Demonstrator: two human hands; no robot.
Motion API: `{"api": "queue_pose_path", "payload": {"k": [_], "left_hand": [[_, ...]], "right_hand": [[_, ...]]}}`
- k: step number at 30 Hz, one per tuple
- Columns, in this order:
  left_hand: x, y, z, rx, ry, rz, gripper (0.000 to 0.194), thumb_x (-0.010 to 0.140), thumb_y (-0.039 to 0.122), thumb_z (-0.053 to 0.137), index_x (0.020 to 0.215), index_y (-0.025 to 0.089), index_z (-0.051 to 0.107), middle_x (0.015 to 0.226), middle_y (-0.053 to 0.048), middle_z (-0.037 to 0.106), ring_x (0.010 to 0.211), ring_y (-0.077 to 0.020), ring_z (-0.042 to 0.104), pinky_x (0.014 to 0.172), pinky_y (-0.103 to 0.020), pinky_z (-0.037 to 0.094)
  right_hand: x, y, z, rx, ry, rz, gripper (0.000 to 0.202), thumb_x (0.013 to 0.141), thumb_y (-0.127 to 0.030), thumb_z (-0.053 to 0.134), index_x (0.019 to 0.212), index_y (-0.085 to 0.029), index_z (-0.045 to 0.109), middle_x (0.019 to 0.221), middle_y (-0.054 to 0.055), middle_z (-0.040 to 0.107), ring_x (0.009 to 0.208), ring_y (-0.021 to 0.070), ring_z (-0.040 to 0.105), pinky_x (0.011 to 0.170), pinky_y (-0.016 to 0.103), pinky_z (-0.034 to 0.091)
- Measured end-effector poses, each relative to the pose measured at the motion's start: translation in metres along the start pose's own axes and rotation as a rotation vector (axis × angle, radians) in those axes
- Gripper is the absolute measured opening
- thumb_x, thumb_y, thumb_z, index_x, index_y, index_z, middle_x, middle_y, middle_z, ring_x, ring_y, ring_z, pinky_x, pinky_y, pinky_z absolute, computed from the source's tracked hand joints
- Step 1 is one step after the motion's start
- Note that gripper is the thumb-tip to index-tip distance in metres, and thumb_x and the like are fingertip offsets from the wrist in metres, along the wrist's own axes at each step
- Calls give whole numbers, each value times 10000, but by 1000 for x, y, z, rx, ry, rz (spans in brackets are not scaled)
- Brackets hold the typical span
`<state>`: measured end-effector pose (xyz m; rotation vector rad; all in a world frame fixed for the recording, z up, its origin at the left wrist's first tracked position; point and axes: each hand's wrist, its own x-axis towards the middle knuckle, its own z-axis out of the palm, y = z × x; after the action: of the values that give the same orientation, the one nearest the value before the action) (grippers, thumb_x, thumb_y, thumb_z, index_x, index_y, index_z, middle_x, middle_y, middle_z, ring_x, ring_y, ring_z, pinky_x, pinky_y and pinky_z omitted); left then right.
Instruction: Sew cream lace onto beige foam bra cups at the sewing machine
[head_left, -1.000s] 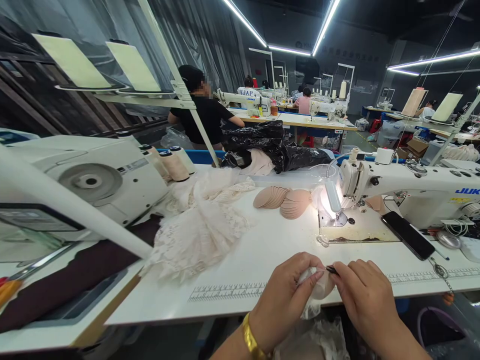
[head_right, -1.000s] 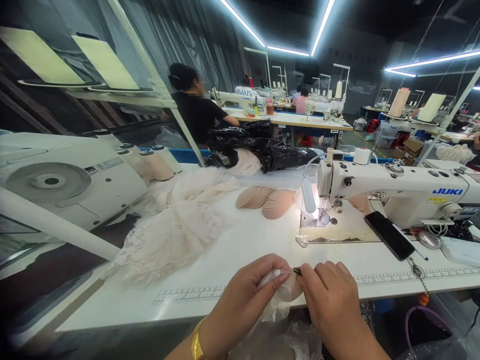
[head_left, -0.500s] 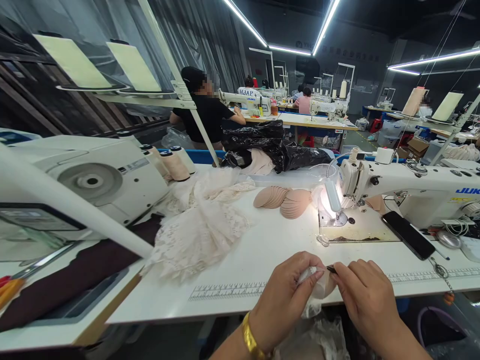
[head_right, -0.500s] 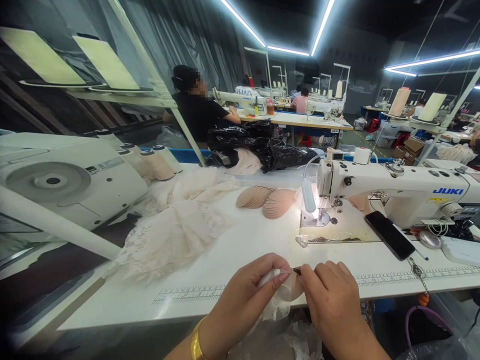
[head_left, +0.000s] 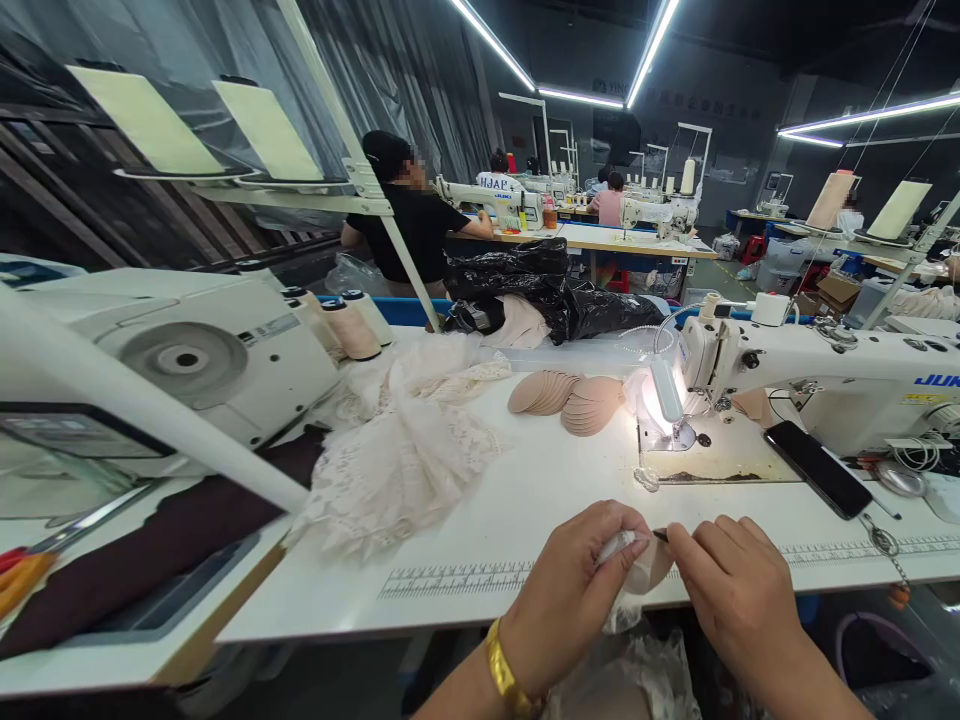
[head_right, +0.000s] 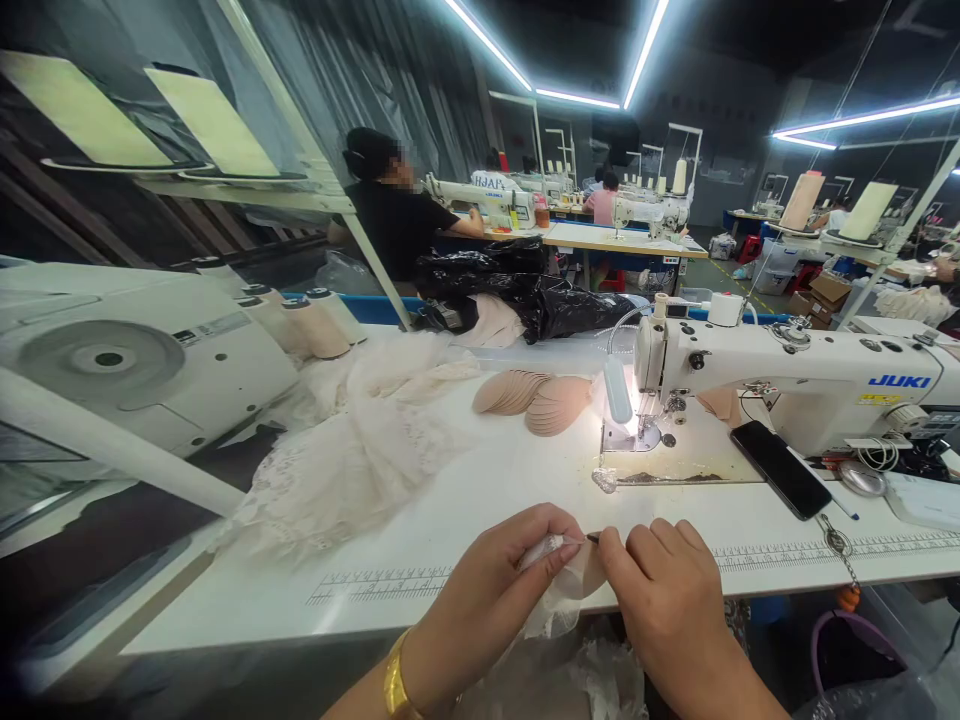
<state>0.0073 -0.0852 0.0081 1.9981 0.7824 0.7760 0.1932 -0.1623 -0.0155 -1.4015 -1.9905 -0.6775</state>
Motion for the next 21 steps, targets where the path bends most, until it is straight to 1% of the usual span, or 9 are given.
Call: {"api": "queue_pose_path", "payload": {"k": [4, 6, 8, 10, 12, 14, 16, 18, 21], "left_hand": [[0, 1, -1, 1, -5, -2, 212, 984, 297, 500, 848, 214, 639, 858, -17, 696, 783, -183, 632, 778, -297, 501], [0, 1, -1, 3, -4, -2, 216, 983, 298, 499, 846, 215, 644, 833, -11, 690, 767, -181, 629, 758, -292, 496], [0, 2, -1, 1, -3, -9, 211, 980, 297, 505, 849, 214, 649, 820, -9, 687, 763, -180, 630, 744, -288, 491], [0, 2, -1, -27, -26, -6, 197, 975, 297, 518, 856, 212, 650, 838, -13, 692, 782, -181, 637, 755, -287, 494], [1, 1, -1, -74, -40, 31, 178, 970, 291, 529, 861, 212, 646, 888, -24, 695, 832, -185, 648, 793, -289, 503], [1, -1, -1, -109, -20, 75, 159, 963, 276, 538, 853, 212, 634, 960, -37, 694, 904, -193, 653, 850, -299, 506], [1, -2, -1, -125, -2, 75, 151, 955, 261, 541, 835, 214, 617, 1014, -44, 699, 963, -205, 656, 900, -318, 505], [1, -2, -1, -151, -27, 26, 145, 959, 272, 536, 851, 218, 615, 1103, -55, 710, 1035, -224, 657, 936, -340, 505], [1, -2, -1, -186, -95, -43, 138, 949, 347, 566, 980, 225, 625, 1100, -56, 719, 986, -226, 666, 861, -327, 531]], "right_hand": [[1, 2, 0, 9, -11, -6, 249, 1027, -87, 430, 1046, -159, 667, 649, 7, 563, 600, 172, 423, 591, 338, 270], [-1, 3, 0, 76, -16, 47, 221, 1038, -134, 447, 1027, -182, 663, 656, 2, 569, 596, 168, 454, 585, 327, 298], [-4, 3, -1, 265, -32, 189, 159, 1042, -217, 494, 1107, -200, 638, 741, 9, 622, 637, 164, 525, 600, 302, 371], [-5, 4, -3, 529, -133, 381, 199, 1023, -318, 559, 1190, -216, 598, 798, 0, 628, 663, 157, 556, 597, 273, 424], [-4, 5, -6, 774, -301, 529, 185, 1007, -397, 577, 1043, -219, 612, 723, -36, 540, 621, 137, 494, 550, 246, 403], [-2, 7, -7, 949, -396, 617, 315, 1010, -452, 552, 806, -213, 541, 665, -55, 421, 604, 123, 406, 535, 235, 353], [0, 8, -6, 1071, -390, 685, 405, 1011, -495, 534, 731, -209, 471, 677, -50, 397, 631, 121, 375, 558, 238, 337], [1, 8, -4, 1158, -372, 738, 411, 997, -526, 552, 749, -208, 474, 696, -45, 410, 651, 125, 375, 573, 242, 333], [-1, 5, 0, 1231, -373, 776, 430, 984, -551, 568, 742, -210, 469, 694, -46, 413, 645, 124, 372, 568, 239, 337]]}}
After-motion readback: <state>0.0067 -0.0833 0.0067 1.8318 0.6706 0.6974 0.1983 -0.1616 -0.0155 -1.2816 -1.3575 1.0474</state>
